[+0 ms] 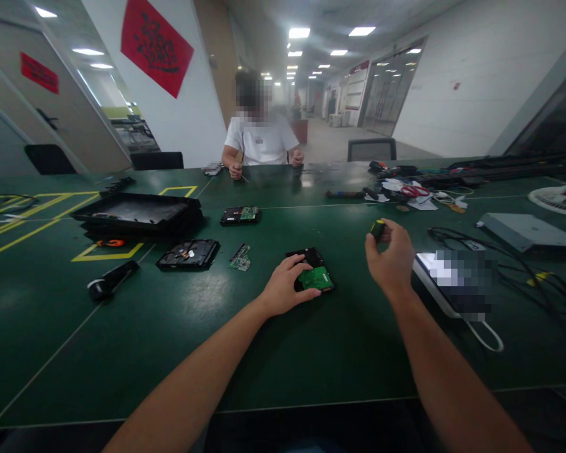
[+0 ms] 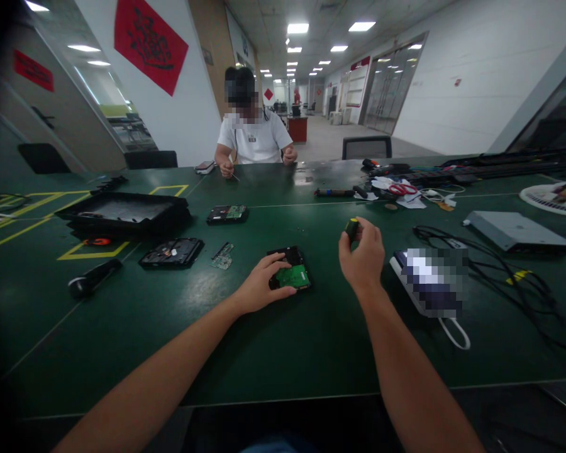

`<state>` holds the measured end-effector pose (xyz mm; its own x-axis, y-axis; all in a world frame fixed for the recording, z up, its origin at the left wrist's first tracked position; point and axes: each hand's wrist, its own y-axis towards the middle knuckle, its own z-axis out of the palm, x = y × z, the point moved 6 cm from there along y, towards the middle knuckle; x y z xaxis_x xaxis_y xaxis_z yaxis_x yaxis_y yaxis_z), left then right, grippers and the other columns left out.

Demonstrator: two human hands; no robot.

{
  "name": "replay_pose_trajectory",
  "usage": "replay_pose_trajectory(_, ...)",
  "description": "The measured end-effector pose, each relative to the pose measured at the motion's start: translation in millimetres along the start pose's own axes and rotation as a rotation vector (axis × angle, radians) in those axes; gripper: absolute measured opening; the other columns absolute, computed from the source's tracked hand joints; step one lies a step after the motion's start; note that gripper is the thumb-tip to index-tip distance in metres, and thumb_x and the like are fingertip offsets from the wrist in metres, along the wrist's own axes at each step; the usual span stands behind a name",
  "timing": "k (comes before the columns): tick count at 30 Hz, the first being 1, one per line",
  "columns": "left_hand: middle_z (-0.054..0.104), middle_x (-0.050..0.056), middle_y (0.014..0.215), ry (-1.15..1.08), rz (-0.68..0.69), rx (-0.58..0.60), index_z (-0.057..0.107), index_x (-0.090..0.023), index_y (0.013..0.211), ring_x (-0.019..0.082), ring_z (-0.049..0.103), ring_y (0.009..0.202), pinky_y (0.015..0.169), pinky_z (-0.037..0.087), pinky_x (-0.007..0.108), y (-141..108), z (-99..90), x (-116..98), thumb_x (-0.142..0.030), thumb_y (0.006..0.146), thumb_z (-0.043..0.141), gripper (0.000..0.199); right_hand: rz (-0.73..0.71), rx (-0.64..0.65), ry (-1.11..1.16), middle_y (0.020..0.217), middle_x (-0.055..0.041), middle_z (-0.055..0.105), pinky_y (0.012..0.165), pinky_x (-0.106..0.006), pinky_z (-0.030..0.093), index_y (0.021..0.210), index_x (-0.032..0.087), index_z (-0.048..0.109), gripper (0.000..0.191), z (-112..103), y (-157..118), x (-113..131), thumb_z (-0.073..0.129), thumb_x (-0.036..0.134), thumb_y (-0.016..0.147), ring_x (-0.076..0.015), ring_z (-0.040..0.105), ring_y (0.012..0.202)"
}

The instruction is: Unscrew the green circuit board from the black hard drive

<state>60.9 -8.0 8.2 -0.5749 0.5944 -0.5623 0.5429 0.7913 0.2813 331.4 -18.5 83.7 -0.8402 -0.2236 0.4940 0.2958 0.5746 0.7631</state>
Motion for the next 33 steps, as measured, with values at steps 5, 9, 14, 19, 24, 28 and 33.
replay_pose_trajectory(5,0.048,0.014,0.160,0.009,0.001,-0.013,0.063,-0.025,0.138,0.036,0.041,0.151,0.124,0.036,0.058,0.9,2.0,1.9,-0.061,0.084,0.078,0.067,0.043,0.072,0.338,0.117,-0.0106,0.071,0.087,-0.045,0.063,0.137,0.023,0.054,0.049,16.1,-14.5,13.7,0.071,0.035,0.092,-0.0252,0.073,0.099)
replay_pose_trajectory(9,0.049,0.015,0.159,0.009,0.024,-0.035,0.064,-0.024,0.137,0.036,0.043,0.150,0.124,0.037,0.057,1.1,2.3,1.5,-0.061,0.084,0.078,0.066,0.077,0.132,0.555,0.122,-0.0099,0.073,0.092,-0.046,0.065,0.140,0.026,0.051,0.054,23.2,-25.1,25.8,0.074,0.035,0.092,-0.0252,0.076,0.105)
replay_pose_trajectory(14,0.051,0.016,0.157,-0.002,0.043,-0.055,0.065,-0.023,0.134,0.036,0.045,0.148,0.123,0.039,0.056,0.9,0.4,-0.5,-0.058,0.082,0.081,0.065,0.033,0.210,0.592,0.121,-0.0094,0.073,0.094,-0.047,0.066,0.142,0.028,0.053,0.055,31.3,-37.8,43.0,0.075,0.032,0.092,-0.0264,0.077,0.106)
replay_pose_trajectory(19,0.051,0.016,0.156,-0.004,0.055,-0.061,0.065,-0.023,0.134,0.037,0.046,0.148,0.123,0.039,0.055,0.8,-0.7,-1.4,-0.057,0.081,0.082,0.065,-0.023,0.218,0.562,0.125,-0.0094,0.072,0.093,-0.046,0.067,0.143,0.028,0.053,0.055,32.9,-42.2,51.8,0.074,0.032,0.093,-0.0267,0.077,0.109)
replay_pose_trajectory(24,0.051,0.015,0.157,0.008,0.053,-0.067,0.065,-0.025,0.134,0.035,0.046,0.148,0.123,0.039,0.055,0.7,-0.4,-0.9,-0.057,0.082,0.082,0.064,-0.047,0.241,0.525,0.127,-0.0098,0.072,0.092,-0.047,0.068,0.143,0.028,0.053,0.053,32.8,-42.7,55.6,0.073,0.034,0.094,-0.0267,0.076,0.109)
replay_pose_trajectory(28,0.051,0.014,0.157,0.005,0.051,-0.062,0.066,-0.026,0.134,0.035,0.045,0.148,0.123,0.039,0.056,0.7,-0.6,-1.2,-0.057,0.081,0.083,0.064,-0.055,0.242,0.517,0.126,-0.0093,0.072,0.093,-0.047,0.067,0.143,0.028,0.053,0.052,33.2,-43.1,56.3,0.071,0.035,0.095,-0.0264,0.076,0.108)
replay_pose_trajectory(33,0.051,0.014,0.157,0.008,0.047,-0.059,0.066,-0.025,0.133,0.035,0.046,0.148,0.123,0.039,0.055,1.1,0.2,-0.6,-0.058,0.082,0.082,0.064,-0.062,0.238,0.503,0.126,-0.0094,0.072,0.093,-0.046,0.067,0.142,0.027,0.053,0.052,34.1,-43.8,55.9,0.072,0.033,0.095,-0.0255,0.077,0.107)
